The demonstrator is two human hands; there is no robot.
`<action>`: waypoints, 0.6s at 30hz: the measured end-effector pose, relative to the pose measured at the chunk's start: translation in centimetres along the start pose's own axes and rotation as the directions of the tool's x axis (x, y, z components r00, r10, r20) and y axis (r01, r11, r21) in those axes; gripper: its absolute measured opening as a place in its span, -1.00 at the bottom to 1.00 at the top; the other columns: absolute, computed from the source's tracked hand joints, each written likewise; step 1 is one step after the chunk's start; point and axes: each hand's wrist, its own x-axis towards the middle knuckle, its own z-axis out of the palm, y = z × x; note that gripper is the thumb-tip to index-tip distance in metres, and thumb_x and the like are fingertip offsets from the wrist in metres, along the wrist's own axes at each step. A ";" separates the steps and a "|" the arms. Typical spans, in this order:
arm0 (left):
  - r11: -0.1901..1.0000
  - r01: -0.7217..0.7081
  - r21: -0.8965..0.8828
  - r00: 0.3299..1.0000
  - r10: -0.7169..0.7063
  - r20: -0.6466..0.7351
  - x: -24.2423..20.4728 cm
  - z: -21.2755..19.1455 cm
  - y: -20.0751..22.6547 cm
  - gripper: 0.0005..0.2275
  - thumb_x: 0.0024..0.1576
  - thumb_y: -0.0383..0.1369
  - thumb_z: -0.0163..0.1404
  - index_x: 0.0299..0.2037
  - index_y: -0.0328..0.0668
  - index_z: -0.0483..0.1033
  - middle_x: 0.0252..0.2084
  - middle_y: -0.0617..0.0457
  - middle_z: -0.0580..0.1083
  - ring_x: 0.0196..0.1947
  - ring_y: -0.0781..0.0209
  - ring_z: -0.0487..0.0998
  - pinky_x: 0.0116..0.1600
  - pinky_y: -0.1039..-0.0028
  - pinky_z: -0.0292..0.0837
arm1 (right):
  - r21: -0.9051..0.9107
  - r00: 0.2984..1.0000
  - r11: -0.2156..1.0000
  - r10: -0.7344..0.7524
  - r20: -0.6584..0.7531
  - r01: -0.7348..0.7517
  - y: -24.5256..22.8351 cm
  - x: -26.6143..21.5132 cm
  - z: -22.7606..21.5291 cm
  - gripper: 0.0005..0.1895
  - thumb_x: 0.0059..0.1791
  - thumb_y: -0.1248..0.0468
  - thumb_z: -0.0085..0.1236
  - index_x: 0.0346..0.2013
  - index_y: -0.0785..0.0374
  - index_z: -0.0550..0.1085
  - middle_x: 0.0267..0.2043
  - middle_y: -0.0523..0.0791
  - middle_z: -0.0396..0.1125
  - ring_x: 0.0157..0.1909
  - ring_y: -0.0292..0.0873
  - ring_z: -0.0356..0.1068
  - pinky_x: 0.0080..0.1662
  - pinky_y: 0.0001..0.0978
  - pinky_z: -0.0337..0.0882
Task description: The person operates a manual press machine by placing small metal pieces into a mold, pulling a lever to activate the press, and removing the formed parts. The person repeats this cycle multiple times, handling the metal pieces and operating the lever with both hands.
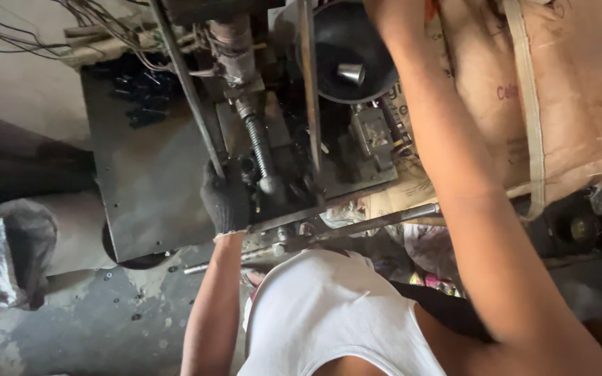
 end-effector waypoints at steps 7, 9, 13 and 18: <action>0.998 0.054 0.024 0.998 -0.053 -0.042 -0.2 0.3 0.1 -0.78 0.24 -0.31 0.07 0.00 -0.25 0.56 -0.23 -0.11 0.62 -0.21 0.18 0.65 -0.10 0.35 0.51 | -0.019 0.825 0.906 0.394 0.406 -0.424 6.1 -3.7 15.1 -0.43 -0.08 -0.16 0.36 -0.15 0.31 0.59 -0.24 0.07 0.49 -0.19 0.05 0.52 -0.17 -0.11 0.46; 0.997 0.066 -0.029 0.997 -0.067 -0.040 -0.2 0.2 0.0 -0.76 0.23 -0.31 0.08 0.02 -0.26 0.55 -0.21 -0.07 0.63 -0.21 0.22 0.63 -0.09 0.39 0.51 | 0.164 0.706 0.767 0.455 0.542 -0.620 6.9 -3.7 18.8 -0.61 -0.01 0.00 0.26 -0.13 0.26 0.62 -0.34 -0.01 0.55 -0.30 -0.11 0.59 -0.18 -0.23 0.51; 0.996 0.075 0.050 0.996 -0.073 -0.048 -0.3 0.0 0.3 -0.75 0.24 -0.31 0.08 0.03 -0.28 0.56 -0.20 -0.06 0.61 -0.22 0.25 0.60 -0.08 0.41 0.48 | 0.457 0.769 0.627 0.427 0.475 -0.630 8.9 -1.9 20.8 -0.69 0.06 0.12 0.08 -0.05 0.28 0.51 -0.39 0.00 0.54 -0.43 -0.12 0.58 -0.32 -0.23 0.53; 0.995 0.078 0.067 0.996 -0.074 -0.048 -0.4 -0.2 0.6 -0.74 0.23 -0.32 0.07 0.04 -0.30 0.55 -0.19 -0.09 0.61 -0.20 0.24 0.61 -0.06 0.40 0.48 | -0.260 0.895 0.948 0.270 0.356 -0.183 11.5 2.0 20.7 -0.70 0.03 0.06 0.20 -0.06 0.14 0.61 -0.04 0.02 0.49 0.02 0.05 0.49 -0.05 -0.10 0.47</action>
